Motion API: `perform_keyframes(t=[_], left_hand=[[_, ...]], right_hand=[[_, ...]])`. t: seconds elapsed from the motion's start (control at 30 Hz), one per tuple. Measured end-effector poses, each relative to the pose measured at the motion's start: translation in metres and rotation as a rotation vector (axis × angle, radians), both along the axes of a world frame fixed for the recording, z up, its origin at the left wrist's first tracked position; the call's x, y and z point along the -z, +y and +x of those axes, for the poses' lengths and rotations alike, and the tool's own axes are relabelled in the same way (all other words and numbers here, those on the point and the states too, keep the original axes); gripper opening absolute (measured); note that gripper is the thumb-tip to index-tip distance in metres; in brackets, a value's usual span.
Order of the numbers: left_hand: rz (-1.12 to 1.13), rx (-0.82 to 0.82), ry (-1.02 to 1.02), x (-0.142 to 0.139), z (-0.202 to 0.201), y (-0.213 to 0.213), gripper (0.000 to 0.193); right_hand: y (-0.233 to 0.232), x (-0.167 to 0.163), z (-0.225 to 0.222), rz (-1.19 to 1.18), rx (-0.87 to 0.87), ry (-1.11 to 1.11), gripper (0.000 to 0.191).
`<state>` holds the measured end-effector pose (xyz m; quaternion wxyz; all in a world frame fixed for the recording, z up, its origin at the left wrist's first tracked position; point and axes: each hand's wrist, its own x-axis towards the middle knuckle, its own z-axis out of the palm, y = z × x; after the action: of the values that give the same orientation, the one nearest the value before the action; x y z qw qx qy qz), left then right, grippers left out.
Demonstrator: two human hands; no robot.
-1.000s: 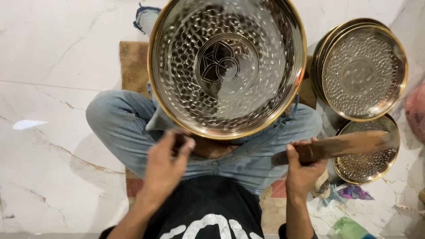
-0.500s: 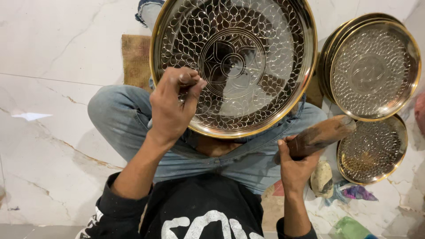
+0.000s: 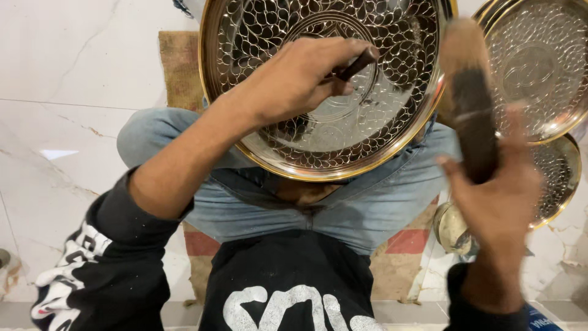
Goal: The person sits cross-legged on the floor with a decorative metal tray resting on their lap and repeatedly strikes a small punch held against the tray's surface using a wooden mallet, working the embossed pattern across the tray. Stacks of similar finished trays sit beside them.
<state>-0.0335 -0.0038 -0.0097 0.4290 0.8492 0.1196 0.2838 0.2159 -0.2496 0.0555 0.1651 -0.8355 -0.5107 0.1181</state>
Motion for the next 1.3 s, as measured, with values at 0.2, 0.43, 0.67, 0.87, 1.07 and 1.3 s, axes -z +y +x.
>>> perform_keyframes(t=[0.2, 0.43, 0.67, 0.87, 1.07, 1.3], left_hand=[[0.044, 0.040, -0.005, -0.002, -0.001, 0.002, 0.047], [-0.037, -0.256, -0.012, 0.007, -0.013, -0.028, 0.037], [-0.174, -0.810, -0.114, 0.014, -0.006, -0.084, 0.035], [-0.236, -0.738, -0.093, 0.016, -0.006, -0.085, 0.026], [-0.142, -0.704, -0.084, 0.014, -0.008, -0.083, 0.031], [-0.156, -0.638, -0.156, 0.017, -0.004, -0.072, 0.039]], right_hand=[[0.045, -0.031, 0.010, 0.052, -0.081, 0.020, 0.053], [0.099, -0.072, 0.003, -0.104, -0.663, -0.276, 0.069], [0.132, -0.078, -0.032, -0.124, -0.627, -0.109, 0.048], [0.152, -0.113, -0.060, -0.361, -0.722, -0.231, 0.061], [0.149, -0.104, -0.059, -0.190, -0.558, 0.217, 0.039], [0.129, -0.093, -0.020, -0.050, -0.742, -0.075, 0.052]])
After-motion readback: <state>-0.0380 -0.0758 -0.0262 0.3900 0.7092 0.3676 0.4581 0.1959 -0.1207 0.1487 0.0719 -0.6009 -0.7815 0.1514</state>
